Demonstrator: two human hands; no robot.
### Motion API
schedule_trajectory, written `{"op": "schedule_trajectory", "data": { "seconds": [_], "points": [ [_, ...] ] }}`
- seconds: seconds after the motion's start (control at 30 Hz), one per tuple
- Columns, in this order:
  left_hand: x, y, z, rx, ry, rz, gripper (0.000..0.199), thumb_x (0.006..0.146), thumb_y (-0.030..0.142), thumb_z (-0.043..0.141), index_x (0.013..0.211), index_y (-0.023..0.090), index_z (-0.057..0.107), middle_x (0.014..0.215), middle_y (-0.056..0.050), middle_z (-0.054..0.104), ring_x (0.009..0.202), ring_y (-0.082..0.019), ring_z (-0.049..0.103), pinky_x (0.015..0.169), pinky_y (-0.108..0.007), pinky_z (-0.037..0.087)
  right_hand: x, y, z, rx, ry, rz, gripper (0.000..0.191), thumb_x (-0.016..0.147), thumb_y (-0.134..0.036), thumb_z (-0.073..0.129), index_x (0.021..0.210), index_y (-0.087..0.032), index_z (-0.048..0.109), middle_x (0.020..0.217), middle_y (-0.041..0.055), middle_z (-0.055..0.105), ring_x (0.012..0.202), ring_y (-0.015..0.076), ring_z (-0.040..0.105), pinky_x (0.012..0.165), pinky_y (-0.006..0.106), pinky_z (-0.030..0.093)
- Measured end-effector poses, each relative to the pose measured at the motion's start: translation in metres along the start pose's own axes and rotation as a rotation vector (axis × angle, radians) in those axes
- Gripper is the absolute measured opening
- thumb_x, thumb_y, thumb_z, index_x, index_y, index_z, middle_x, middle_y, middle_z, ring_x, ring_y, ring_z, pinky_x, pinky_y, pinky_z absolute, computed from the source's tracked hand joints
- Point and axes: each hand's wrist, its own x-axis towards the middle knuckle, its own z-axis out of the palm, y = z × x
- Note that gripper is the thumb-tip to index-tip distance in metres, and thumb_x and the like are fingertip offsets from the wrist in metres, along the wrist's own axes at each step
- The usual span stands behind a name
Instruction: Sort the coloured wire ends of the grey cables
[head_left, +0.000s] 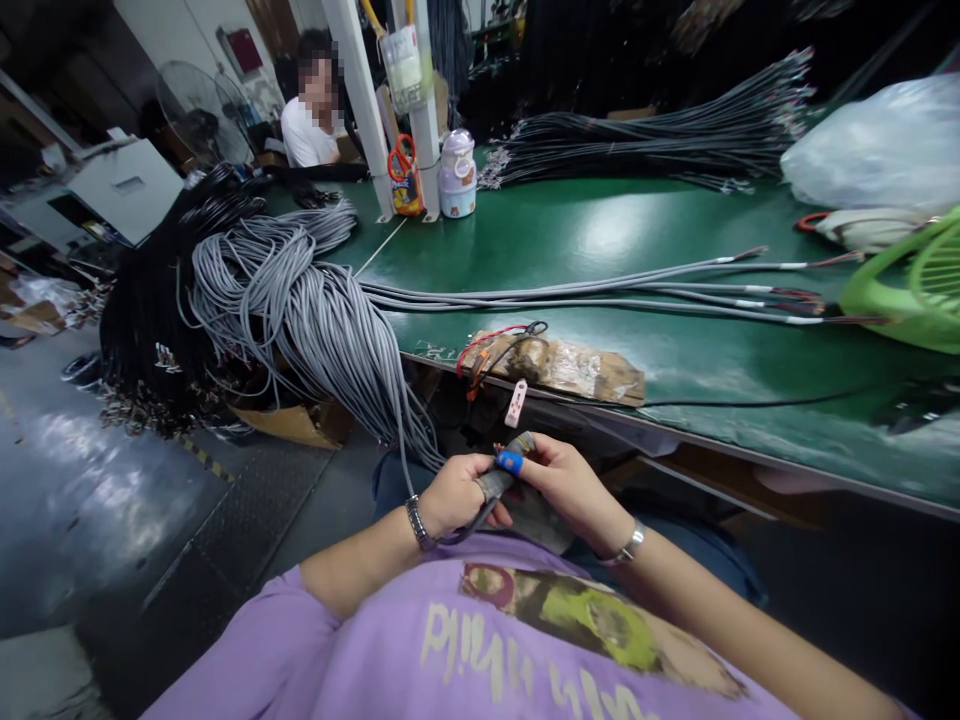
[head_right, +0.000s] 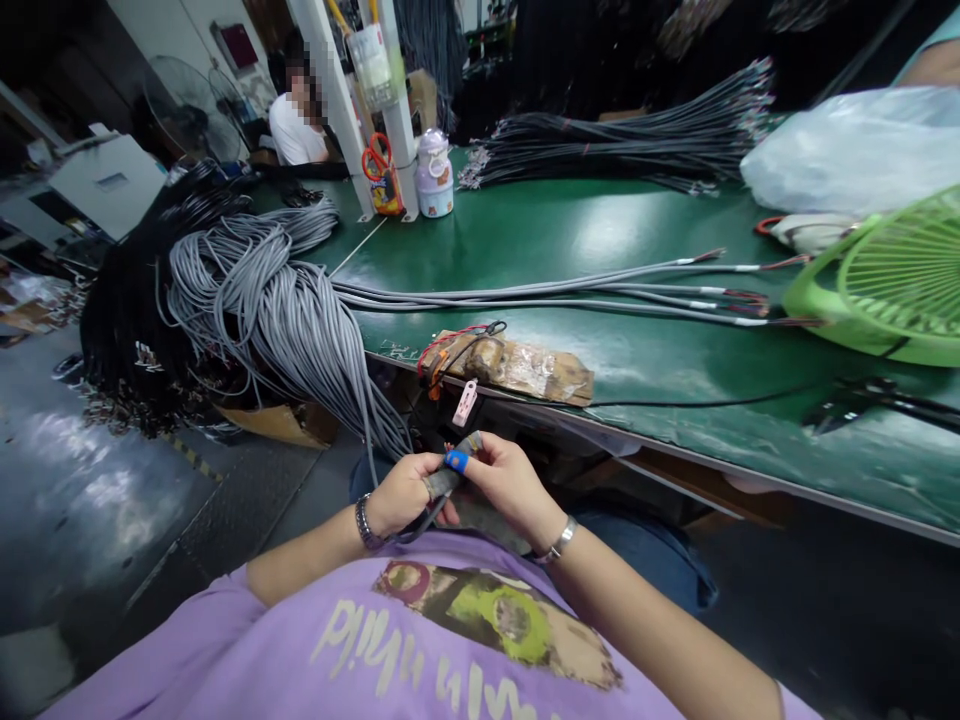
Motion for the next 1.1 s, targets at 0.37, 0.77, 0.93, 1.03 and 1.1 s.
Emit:
{"op": "schedule_trajectory", "data": {
  "seconds": [0.37,0.77,0.93,1.03,1.1],
  "points": [
    [0.005,0.0,-0.001,-0.008,-0.045,-0.011,0.049,0.064,0.058,0.071,0.075,0.012,0.058,0.063,-0.004,0.064,0.044,-0.011,0.057,0.042,-0.02,0.042,0.004,0.004,-0.007,-0.064,-0.023,-0.046,0.034,0.067,-0.047,0.072,0.073,-0.015,0.06,0.066,-0.0004,0.056,0.061,0.0116,0.046,0.058,0.026,0.038],
    [0.005,0.001,0.001,-0.283,0.298,0.128,0.039,0.069,0.051,0.067,0.076,0.014,0.056,0.063,-0.002,0.064,0.043,-0.009,0.054,0.038,-0.018,0.035,0.003,0.002,0.004,-0.051,0.112,-0.107,0.034,0.069,-0.049,0.068,0.066,-0.018,0.054,0.064,-0.0001,0.053,0.061,0.0123,0.044,0.059,0.026,0.039],
    [0.005,0.001,0.002,-0.264,0.268,0.1,0.041,0.066,0.051,0.069,0.075,0.014,0.055,0.06,0.0,0.062,0.039,-0.007,0.051,0.035,-0.016,0.03,0.004,0.0,-0.001,-0.081,0.055,-0.109,0.035,0.071,-0.052,0.065,0.076,-0.018,0.058,0.074,0.0025,0.059,0.066,0.0144,0.049,0.062,0.027,0.041],
    [0.005,0.001,0.004,-0.191,0.173,0.094,0.045,0.067,0.056,0.068,0.07,0.014,0.054,0.058,-0.001,0.062,0.038,-0.007,0.051,0.034,-0.016,0.029,0.006,-0.004,-0.007,-0.04,-0.04,-0.061,0.037,0.071,-0.05,0.067,0.089,-0.017,0.062,0.083,0.0046,0.062,0.069,0.0147,0.052,0.06,0.026,0.041],
    [0.006,0.001,0.005,-0.137,0.126,0.099,0.046,0.069,0.058,0.066,0.069,0.013,0.055,0.058,-0.002,0.062,0.037,-0.007,0.051,0.034,-0.017,0.03,0.007,-0.005,-0.009,-0.006,-0.098,-0.05,0.037,0.07,-0.048,0.07,0.088,-0.016,0.063,0.08,0.0042,0.062,0.068,0.0147,0.053,0.062,0.027,0.042]
  ]
}}
